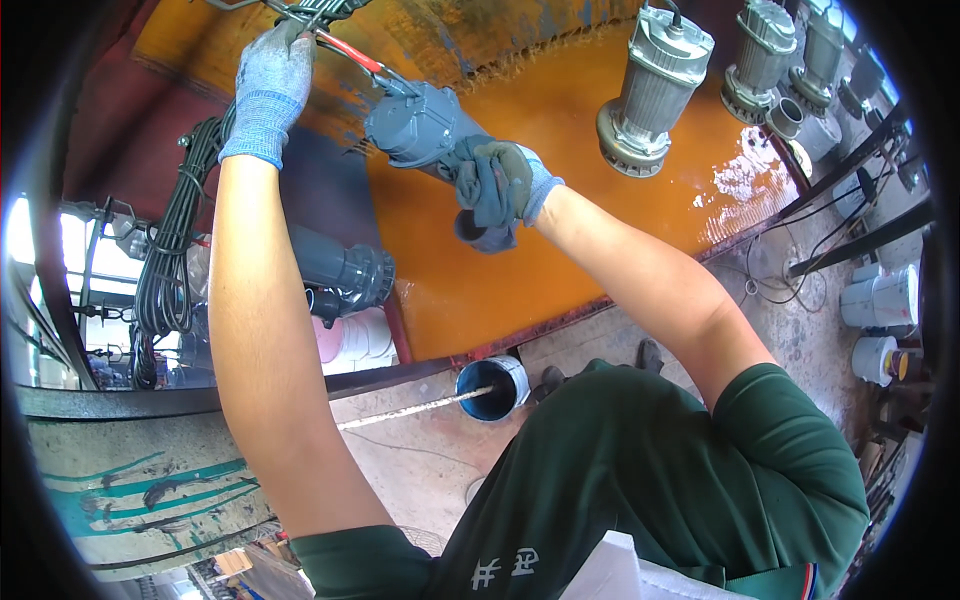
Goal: The person uses a spray gun to apply paint to several grey pump housings hanging in a spray booth, and uses a cloth to wipe down one of the components.
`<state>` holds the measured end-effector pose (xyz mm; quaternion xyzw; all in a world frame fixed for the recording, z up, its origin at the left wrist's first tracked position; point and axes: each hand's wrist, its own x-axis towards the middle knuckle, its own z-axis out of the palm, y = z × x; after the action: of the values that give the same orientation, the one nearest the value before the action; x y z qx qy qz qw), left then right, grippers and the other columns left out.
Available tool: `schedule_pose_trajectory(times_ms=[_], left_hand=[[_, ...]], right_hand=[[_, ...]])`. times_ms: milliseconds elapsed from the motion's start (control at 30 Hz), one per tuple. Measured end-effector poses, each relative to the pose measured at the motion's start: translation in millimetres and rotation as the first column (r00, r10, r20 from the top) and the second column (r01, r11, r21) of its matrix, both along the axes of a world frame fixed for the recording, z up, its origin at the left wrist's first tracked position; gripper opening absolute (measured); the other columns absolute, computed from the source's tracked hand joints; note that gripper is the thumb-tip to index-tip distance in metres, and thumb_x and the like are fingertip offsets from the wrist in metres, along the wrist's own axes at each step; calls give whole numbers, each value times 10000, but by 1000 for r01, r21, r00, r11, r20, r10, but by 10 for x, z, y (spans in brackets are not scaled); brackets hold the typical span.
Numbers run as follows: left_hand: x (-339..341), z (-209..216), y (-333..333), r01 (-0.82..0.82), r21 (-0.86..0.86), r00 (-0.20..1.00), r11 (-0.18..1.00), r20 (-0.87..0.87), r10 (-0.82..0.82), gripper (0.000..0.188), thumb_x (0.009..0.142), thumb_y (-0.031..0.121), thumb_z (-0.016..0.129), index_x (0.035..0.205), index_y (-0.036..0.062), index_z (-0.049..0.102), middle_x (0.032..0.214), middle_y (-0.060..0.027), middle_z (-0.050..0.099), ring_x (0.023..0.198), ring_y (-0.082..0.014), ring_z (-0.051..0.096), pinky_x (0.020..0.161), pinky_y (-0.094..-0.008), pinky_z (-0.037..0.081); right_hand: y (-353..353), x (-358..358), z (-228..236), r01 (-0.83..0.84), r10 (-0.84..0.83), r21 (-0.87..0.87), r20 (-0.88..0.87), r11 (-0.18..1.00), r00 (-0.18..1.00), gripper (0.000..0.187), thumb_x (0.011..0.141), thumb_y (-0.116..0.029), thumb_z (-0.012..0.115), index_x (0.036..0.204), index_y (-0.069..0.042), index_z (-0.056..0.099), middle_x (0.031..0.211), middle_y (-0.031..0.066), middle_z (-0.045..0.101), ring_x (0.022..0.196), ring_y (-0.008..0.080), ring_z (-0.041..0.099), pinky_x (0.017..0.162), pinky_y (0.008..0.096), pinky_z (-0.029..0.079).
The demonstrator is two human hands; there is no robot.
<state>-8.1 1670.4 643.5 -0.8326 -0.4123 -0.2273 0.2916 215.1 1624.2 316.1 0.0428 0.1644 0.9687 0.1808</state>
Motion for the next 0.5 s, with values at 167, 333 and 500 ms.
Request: schedule_pose_trajectory(times_ms=[167,333,500], left_hand=[[193,54,31,16,-45,999,999,47,-14,283,1006,255,546,1132,48,692,1066,-234,697,1032,-448,632,921,-530,500],[262,63,9,61,-38,994,997,96,-57,300,995,271,535,1127,56,696,1074,-232,702,1029,-447,631,916,-533,492],[269,64,-72,80,-47,993,996,96,-75,300,996,266,521,1120,54,693,982,-214,688,966,-426,634,854,-515,490]], right_hand=[[-555,245,825,526,-653,386,434,757,621,255,948,-137,580,1163,-34,490,871,176,571,656,248,599,549,473,506],[-562,975,931,493,-867,770,150,404,475,392,1006,-264,420,1184,39,594,735,206,587,652,327,563,683,459,513],[-576,1151,462,386,-732,637,464,667,500,275,970,-163,519,1153,23,606,800,140,633,700,242,623,716,407,577]])
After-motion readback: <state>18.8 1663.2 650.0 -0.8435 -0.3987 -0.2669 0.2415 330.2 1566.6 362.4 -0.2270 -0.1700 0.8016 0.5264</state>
